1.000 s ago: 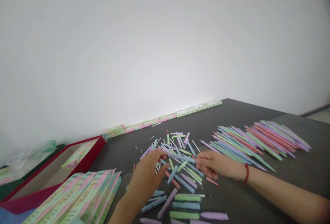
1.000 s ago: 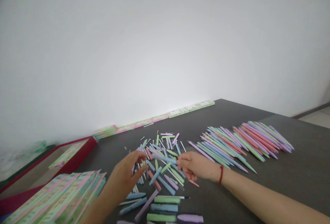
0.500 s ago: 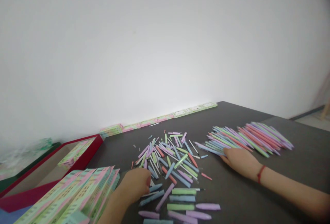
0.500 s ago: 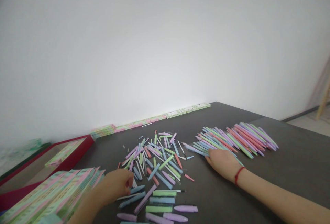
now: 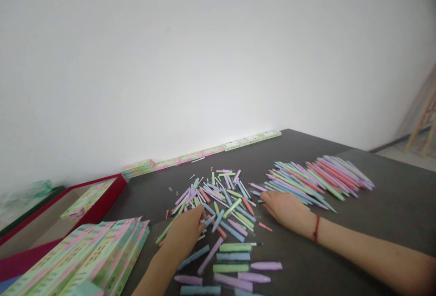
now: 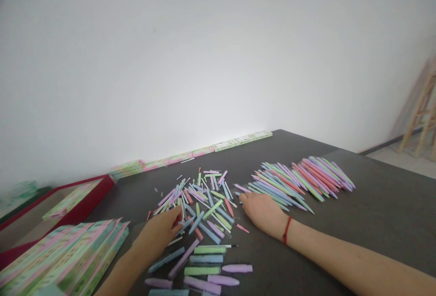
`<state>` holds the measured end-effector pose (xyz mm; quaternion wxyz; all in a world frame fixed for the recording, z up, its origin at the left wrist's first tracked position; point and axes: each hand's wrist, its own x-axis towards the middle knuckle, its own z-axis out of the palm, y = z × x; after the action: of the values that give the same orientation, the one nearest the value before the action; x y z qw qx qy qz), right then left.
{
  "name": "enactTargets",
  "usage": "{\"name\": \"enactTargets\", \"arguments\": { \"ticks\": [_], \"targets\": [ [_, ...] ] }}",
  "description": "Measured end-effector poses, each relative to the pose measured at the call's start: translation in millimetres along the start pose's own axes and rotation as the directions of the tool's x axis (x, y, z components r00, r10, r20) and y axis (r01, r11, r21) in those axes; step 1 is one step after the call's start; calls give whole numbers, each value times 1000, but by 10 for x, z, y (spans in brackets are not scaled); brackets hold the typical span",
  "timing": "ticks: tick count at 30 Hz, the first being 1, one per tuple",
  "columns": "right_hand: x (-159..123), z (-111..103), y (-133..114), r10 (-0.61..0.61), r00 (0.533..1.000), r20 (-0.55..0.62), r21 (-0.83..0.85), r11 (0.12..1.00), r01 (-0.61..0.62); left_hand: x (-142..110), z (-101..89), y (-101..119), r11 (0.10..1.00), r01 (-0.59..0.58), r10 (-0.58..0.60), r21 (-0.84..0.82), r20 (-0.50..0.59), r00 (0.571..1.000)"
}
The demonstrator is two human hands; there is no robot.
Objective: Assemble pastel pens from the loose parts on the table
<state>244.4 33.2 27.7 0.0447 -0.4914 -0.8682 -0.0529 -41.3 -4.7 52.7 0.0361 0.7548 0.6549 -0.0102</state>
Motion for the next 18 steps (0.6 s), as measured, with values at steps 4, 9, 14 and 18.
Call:
{"name": "enactTargets", "arguments": {
  "ticks": [4,9,14,18],
  "targets": [
    [-118,-1,-290,-252,967,-43,309,917,252,-42,-113,11,999,-9,8,-51,-11,1000],
    [-152,-2,-667,-419,908,-8,355,847,395,-88,-127,5,993,-56,61,-108,40,997],
    [-15,36,-871,-407,911,59,201,899,389,-89,-85,1,988,-62,70,-139,55,996],
    [40,58,-896,-399,914,82,149,911,384,-117,-77,7,980,-78,91,-181,65,994]
  ]
}}
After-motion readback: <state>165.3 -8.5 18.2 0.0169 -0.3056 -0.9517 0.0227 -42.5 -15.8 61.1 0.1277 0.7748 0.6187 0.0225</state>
